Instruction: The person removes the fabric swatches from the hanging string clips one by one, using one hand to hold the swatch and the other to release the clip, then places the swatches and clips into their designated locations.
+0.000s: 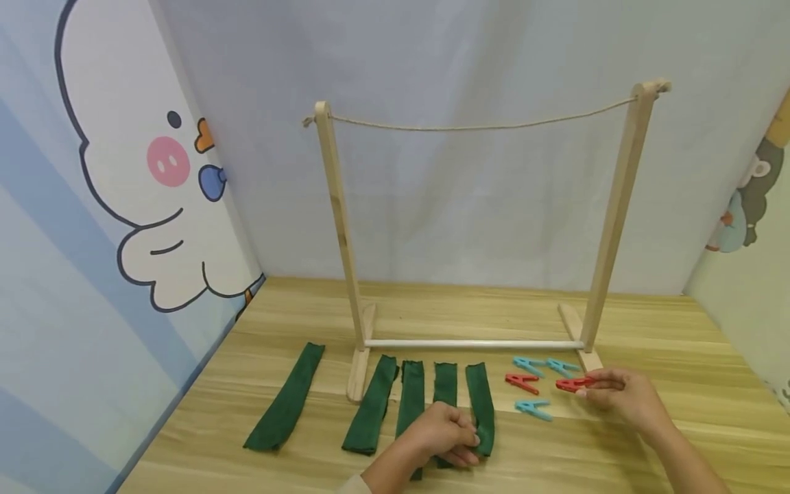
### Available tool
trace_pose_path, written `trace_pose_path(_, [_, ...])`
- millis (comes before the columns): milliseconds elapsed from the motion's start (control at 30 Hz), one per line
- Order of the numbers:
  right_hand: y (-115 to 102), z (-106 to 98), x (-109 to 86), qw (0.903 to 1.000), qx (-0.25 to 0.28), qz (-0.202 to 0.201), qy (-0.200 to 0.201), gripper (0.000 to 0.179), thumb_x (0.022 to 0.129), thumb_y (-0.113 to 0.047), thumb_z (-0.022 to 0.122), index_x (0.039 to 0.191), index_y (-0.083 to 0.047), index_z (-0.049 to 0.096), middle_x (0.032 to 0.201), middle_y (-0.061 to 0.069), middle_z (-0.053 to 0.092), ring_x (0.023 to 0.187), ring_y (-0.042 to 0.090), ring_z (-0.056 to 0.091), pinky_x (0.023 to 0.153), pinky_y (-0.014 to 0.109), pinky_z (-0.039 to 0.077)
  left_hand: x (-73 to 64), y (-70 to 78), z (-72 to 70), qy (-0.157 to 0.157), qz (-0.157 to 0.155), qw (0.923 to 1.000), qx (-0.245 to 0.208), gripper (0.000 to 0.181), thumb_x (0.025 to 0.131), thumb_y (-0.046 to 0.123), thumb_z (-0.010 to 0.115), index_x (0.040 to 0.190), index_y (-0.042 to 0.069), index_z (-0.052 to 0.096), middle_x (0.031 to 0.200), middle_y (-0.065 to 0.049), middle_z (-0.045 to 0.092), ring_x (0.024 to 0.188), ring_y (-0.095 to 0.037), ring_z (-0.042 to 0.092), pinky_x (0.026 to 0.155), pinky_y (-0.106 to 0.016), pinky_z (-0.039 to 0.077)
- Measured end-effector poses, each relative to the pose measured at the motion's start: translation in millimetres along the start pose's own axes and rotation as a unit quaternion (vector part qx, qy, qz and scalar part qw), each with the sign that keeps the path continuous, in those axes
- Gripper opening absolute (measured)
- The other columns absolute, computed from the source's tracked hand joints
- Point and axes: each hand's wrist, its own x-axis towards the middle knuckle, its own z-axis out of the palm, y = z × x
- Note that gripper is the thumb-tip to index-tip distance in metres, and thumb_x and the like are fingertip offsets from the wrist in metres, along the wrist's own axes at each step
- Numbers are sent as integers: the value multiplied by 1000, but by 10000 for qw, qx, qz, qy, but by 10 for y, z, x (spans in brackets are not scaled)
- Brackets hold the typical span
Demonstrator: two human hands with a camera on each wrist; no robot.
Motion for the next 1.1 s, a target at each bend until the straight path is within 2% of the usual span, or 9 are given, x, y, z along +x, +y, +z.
trace_pose_path(267, [-15, 52, 50, 9978, -610, -228, -123, 45, 77, -15, 77, 105, 14, 60, 87, 14, 66, 75, 17, 62, 61, 25, 50, -7, -20, -36, -121, -37, 9999, -66, 5, 84, -5, 61, 87, -2, 64, 75, -18, 67, 66, -26, 67, 58, -37, 55])
trace_pose_path(500, [31, 42, 114, 9876, -1485, -404, -296, 28, 70, -8, 78, 91, 5, 65, 76, 4, 62, 69, 18, 56, 59, 29, 46, -29, 1, -46, -422, -109, 9989, 151, 6, 86, -3, 61, 85, 1, 65, 74, -15, 68, 62, -20, 67, 57, -34, 54])
trace_pose_path(633, [55, 37, 143, 9850, -1606, -485, -396, 26, 67, -6, 78, 88, 3, 65, 73, 1, 61, 66, 17, 56, 57, 28, 45, -51, 4, -56, -562, -169, 9980, 232, 5, 86, -2, 62, 86, 1, 65, 74, -14, 68, 61, -18, 66, 58, -33, 54])
trace_pose_path(767, [47, 0, 167, 9841, -1637, -441, -527, 28, 68, -5, 77, 92, 4, 64, 75, 2, 60, 68, 17, 55, 61, 31, 46, -55, 2, -84, -654, -181, 9976, 161, 6, 85, 0, 63, 90, 2, 65, 76, -13, 68, 61, -16, 65, 59, -34, 54])
trace_pose_path(933, [16, -45, 201, 9853, -1558, -356, -609, 32, 70, -8, 77, 96, 6, 63, 76, 2, 61, 69, 17, 56, 63, 32, 46, -70, 34, -139, -513, -43, 9987, 22, 12, 82, 0, 64, 93, 1, 66, 76, -13, 68, 58, -15, 63, 58, -35, 54])
trace_pose_path(1100, [29, -71, 208, 9846, -1554, -509, -623, 33, 70, -9, 77, 96, 7, 64, 76, 3, 62, 69, 17, 57, 61, 31, 46, -117, 76, -178, -458, 176, 9987, -105, 16, 80, -1, 63, 96, -2, 65, 76, -14, 67, 56, -14, 61, 58, -37, 55])
